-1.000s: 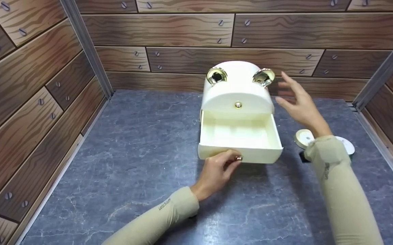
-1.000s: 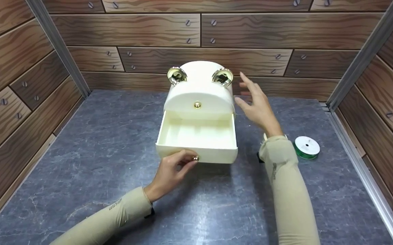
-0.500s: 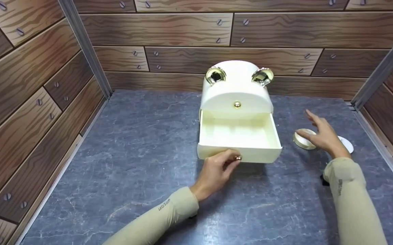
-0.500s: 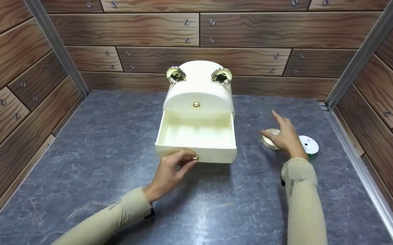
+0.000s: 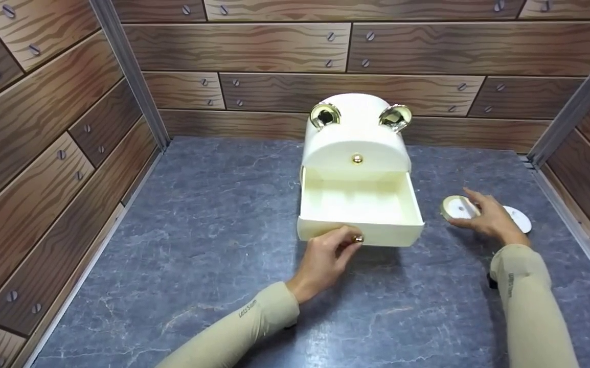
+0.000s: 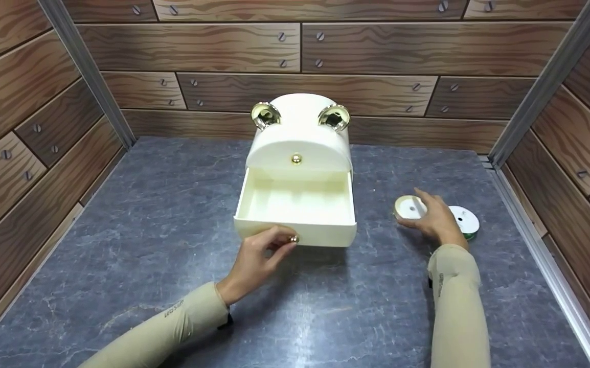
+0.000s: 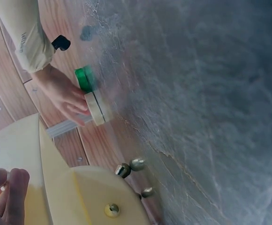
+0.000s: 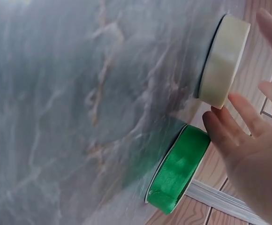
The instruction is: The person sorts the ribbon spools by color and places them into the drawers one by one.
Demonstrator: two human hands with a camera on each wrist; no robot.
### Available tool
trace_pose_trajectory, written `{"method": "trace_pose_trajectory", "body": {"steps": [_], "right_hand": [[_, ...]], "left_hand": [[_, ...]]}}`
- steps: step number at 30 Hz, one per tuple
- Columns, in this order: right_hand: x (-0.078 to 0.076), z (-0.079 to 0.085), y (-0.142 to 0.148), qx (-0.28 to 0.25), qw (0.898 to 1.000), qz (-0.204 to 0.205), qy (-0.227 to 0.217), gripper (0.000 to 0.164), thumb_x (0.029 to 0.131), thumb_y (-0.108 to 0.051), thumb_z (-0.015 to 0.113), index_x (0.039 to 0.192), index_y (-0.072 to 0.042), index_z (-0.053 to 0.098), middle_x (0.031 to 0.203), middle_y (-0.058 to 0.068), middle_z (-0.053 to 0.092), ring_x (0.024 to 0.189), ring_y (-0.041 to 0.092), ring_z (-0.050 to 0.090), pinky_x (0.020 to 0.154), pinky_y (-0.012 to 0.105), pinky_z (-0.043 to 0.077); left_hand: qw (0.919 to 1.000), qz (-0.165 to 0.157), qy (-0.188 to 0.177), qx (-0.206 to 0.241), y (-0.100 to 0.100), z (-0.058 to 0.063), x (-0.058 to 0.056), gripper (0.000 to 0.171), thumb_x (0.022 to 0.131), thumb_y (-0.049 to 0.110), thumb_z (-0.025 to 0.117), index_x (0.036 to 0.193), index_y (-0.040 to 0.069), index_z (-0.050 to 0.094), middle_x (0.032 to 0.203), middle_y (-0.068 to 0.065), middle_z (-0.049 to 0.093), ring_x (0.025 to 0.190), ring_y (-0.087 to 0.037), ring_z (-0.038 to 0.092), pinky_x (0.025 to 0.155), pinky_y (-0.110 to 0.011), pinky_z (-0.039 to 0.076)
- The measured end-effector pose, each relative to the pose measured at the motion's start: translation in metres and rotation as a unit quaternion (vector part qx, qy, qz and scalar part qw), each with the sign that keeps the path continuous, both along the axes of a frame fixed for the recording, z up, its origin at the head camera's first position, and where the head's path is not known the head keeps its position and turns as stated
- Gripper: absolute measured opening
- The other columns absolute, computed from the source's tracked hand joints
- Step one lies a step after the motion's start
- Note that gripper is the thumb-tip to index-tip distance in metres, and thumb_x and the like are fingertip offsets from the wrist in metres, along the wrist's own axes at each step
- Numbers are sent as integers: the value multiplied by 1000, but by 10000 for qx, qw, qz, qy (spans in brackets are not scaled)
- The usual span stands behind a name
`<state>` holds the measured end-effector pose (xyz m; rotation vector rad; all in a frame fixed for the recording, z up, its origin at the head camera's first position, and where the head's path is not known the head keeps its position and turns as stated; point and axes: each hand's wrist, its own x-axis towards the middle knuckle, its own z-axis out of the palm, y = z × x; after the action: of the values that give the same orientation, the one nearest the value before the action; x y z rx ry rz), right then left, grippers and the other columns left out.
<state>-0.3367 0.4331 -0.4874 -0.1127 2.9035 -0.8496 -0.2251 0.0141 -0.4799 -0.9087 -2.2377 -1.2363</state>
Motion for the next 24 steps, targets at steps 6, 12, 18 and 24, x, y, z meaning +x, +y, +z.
{"method": "trace_pose_trajectory", "body": {"steps": [6, 12, 18, 24], "right_hand": [[-2, -6, -1, 194, 9998, -45, -71, 110, 83, -41, 86, 161, 4, 22, 152, 49, 23, 137, 65, 30, 111, 79, 28], [-6, -11, -5, 433, 9989, -123, -158, 103, 85, -41, 84, 157, 7, 28, 151, 50, 24, 139, 67, 26, 113, 77, 27], [-12, -10, -11, 482, 9988, -126, -35, 102, 84, -46, 83, 150, 13, 33, 147, 47, 31, 134, 63, 35, 112, 74, 31], [-11, -6, -10, 474, 9986, -182, -124, 106, 83, -52, 83, 150, 14, 34, 147, 46, 31, 134, 62, 36, 111, 74, 31]], "left_hand": [[10000, 20, 44, -27, 0, -2, 0, 10, 98, 11, 71, 107, 9, 72, 101, -2, 78, 91, -10, 74, 86, -10, 55], [10000, 12, 21, -43, -1, -3, 2, 12, 97, 12, 71, 109, 9, 72, 103, -3, 78, 91, -10, 74, 86, -10, 55], [10000, 41, 17, 1, -2, -3, 1, 12, 97, 11, 71, 109, 9, 72, 103, -3, 78, 92, -10, 74, 87, -11, 55], [9999, 6, 99, -37, -2, -2, -1, 12, 98, 11, 71, 109, 9, 72, 103, -3, 78, 92, -10, 74, 87, -11, 55]]}}
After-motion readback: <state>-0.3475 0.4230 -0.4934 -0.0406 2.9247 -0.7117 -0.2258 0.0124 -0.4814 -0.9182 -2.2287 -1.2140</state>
